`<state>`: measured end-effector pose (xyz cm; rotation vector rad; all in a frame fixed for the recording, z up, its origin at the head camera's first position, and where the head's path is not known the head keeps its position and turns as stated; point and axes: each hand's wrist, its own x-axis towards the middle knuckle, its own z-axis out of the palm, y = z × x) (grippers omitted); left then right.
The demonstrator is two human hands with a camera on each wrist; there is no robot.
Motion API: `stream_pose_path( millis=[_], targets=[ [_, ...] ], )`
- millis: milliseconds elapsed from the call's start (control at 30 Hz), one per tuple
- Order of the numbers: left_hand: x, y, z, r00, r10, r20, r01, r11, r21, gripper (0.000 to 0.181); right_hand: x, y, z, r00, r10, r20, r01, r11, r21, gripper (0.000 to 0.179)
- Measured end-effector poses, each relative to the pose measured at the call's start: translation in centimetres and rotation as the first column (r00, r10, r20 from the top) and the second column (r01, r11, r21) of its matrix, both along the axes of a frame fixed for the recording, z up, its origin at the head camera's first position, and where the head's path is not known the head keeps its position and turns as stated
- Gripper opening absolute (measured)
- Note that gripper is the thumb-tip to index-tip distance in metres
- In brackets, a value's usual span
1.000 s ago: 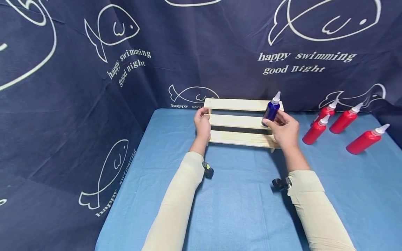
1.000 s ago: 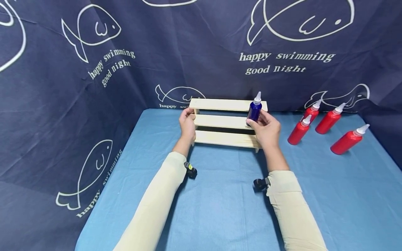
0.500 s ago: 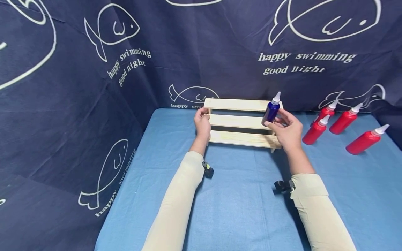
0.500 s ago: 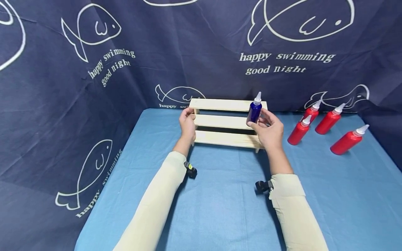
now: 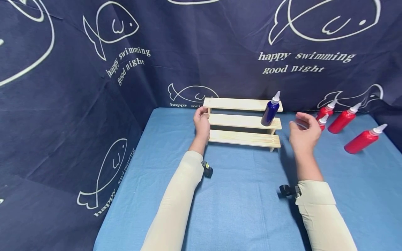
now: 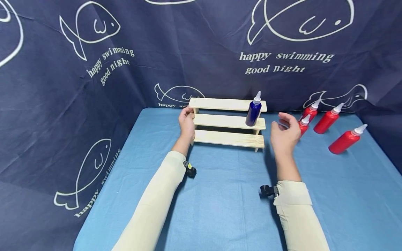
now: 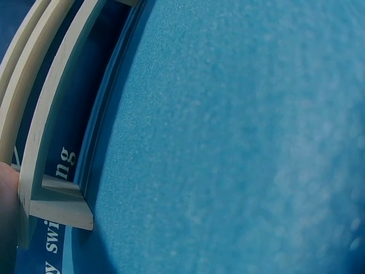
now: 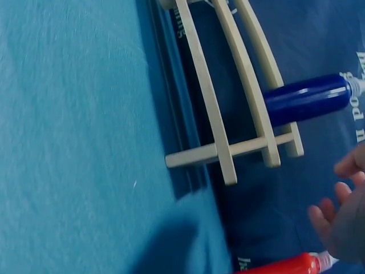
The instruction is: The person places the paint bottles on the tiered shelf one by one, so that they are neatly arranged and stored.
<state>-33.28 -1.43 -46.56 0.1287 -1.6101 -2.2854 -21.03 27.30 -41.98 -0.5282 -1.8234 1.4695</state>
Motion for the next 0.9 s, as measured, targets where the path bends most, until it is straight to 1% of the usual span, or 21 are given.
stream_pose_path(
  millis=[67, 100, 200, 267, 333, 433, 500, 533, 567, 633, 700, 733, 800, 833, 900],
  targets=[
    [0.0, 0.0, 0.0, 1.0, 0.0, 0.001, 0.0, 1.0, -0.004, 0.032, 0.2, 0.3, -0.1, 0.995, -0.084, -0.053, 0.083, 0.996, -0.012, 0.029],
    [0.0, 0.0, 0.0, 1.0, -0.001, 0.002, 0.001, 1.0, -0.004, 0.032, 0.3, 0.3, 0.0, 0.989, -0.128, -0.075, 0.126, 0.992, -0.021, 0.028],
    [-0.1, 0.0, 0.0, 1.0, -0.005, 0.003, 0.005, 1.0, -0.005, 0.032, 1.2, 0.1, 0.9, 0.963, -0.232, -0.134, 0.225, 0.972, -0.068, 0.024],
    [-0.1, 0.0, 0.0, 1.0, -0.008, 0.004, 0.008, 1.0, -0.007, 0.033, 1.8, -0.1, 1.5, 0.947, -0.28, -0.155, 0.268, 0.959, -0.093, 0.019],
    [-0.1, 0.0, -0.1, 1.0, -0.013, 0.005, 0.013, 1.0, -0.009, 0.033, 2.4, -0.1, 2.0, 0.934, -0.305, -0.185, 0.285, 0.95, -0.126, 0.019],
    [-0.2, -0.1, -0.1, 1.0, -0.027, 0.008, 0.027, 1.0, -0.009, 0.032, 2.4, 0.9, 1.5, 0.927, -0.341, -0.159, 0.316, 0.935, -0.161, 0.026],
    [-0.3, -0.3, -0.1, 0.999, -0.037, 0.012, 0.037, 0.999, -0.006, 0.032, 2.1, 1.8, 0.9, 0.926, -0.361, -0.109, 0.338, 0.923, -0.185, 0.03],
    [-0.4, -0.3, -0.2, 0.999, -0.043, 0.013, 0.043, 0.999, -0.008, 0.032, 1.9, 2.4, 0.5, 0.928, -0.367, -0.069, 0.348, 0.917, -0.193, 0.033],
    [-0.4, -0.4, -0.2, 0.999, -0.046, 0.014, 0.046, 0.999, -0.008, 0.032, 1.8, 2.9, 0.1, 0.93, -0.366, -0.022, 0.354, 0.911, -0.21, 0.036],
    [-0.5, -0.4, -0.2, 0.999, -0.048, 0.015, 0.048, 0.999, -0.007, 0.032, 1.5, 4.0, -0.6, 0.941, -0.332, 0.063, 0.337, 0.904, -0.262, 0.043],
    [-0.6, -0.5, -0.2, 0.999, -0.047, 0.017, 0.047, 0.999, -0.007, 0.034, 1.3, 4.9, -1.1, 0.953, -0.26, 0.158, 0.298, 0.899, -0.321, 0.05],
    [-0.6, -0.5, -0.2, 0.999, -0.046, 0.019, 0.046, 0.999, -0.006, 0.034, 1.2, 5.3, -1.4, 0.957, -0.22, 0.191, 0.276, 0.895, -0.351, 0.053],
    [-0.5, -0.5, -0.1, 0.999, -0.047, 0.023, 0.047, 0.999, -0.004, 0.034, 1.0, 5.9, -1.9, 0.959, -0.143, 0.244, 0.234, 0.886, -0.4, 0.058],
    [-0.5, -0.5, -0.1, 0.999, -0.048, 0.025, 0.048, 0.999, -0.005, 0.034, 1.0, 6.2, -2.2, 0.958, -0.112, 0.265, 0.216, 0.887, -0.409, 0.059],
    [-0.4, -0.5, -0.1, 0.998, -0.047, 0.03, 0.047, 0.999, -0.006, 0.033, 0.8, 6.5, -2.6, 0.958, -0.072, 0.278, 0.191, 0.883, -0.43, 0.062]
  ],
)
